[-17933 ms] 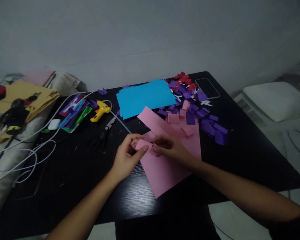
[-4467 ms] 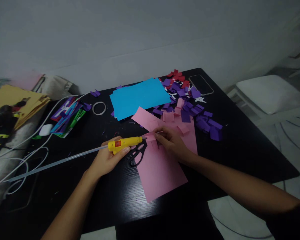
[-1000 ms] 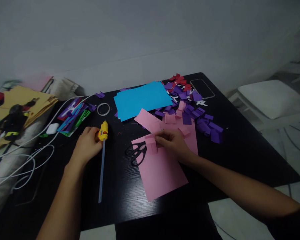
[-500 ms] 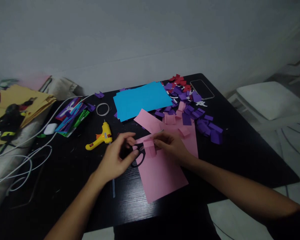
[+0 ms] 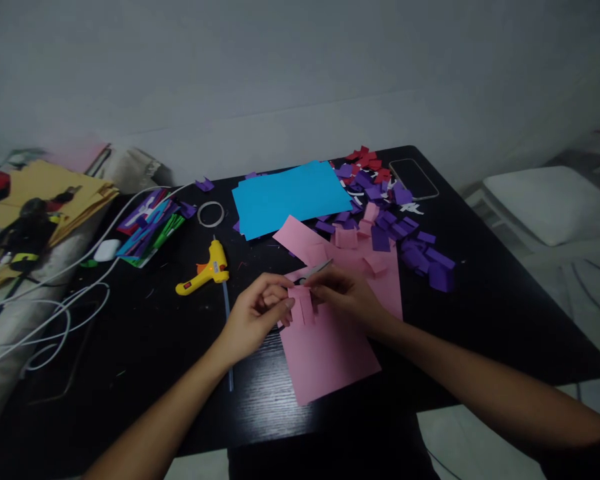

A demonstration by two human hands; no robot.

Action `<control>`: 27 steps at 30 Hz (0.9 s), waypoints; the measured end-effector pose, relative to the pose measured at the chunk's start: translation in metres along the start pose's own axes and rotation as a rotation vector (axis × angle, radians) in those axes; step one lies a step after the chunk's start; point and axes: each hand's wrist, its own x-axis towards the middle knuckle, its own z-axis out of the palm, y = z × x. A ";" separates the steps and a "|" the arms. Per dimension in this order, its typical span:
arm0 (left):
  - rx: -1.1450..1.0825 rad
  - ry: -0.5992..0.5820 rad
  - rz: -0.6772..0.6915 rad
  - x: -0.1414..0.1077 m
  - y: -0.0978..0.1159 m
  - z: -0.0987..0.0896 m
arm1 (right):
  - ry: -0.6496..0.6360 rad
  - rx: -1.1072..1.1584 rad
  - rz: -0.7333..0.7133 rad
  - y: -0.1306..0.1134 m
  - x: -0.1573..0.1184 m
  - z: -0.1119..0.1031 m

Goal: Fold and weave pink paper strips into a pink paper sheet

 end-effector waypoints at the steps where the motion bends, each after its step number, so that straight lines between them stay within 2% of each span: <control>1: 0.002 0.003 0.002 0.000 0.000 0.000 | -0.002 -0.011 0.000 0.000 0.000 0.000; 8: 0.129 0.019 0.064 -0.002 -0.004 -0.001 | 0.005 -0.043 0.042 -0.002 -0.002 -0.001; 11: 0.300 0.027 0.146 -0.003 -0.002 -0.003 | -0.019 -0.023 0.053 -0.002 -0.002 0.000; 14: 0.471 -0.022 0.261 -0.005 0.003 -0.007 | -0.016 -0.047 0.062 -0.002 -0.002 0.002; 16: 0.481 -0.033 0.292 -0.006 0.006 -0.008 | 0.007 -0.072 0.043 -0.002 -0.003 0.004; 21: 0.315 0.033 0.159 -0.005 0.001 -0.005 | 0.045 -0.135 -0.029 -0.002 -0.006 0.010; 24: 0.378 0.015 0.119 -0.004 -0.001 -0.002 | 0.075 -0.189 -0.100 -0.001 -0.009 0.014; 27: 0.450 0.002 0.145 -0.004 0.002 -0.001 | 0.075 -0.205 -0.136 0.000 -0.011 0.014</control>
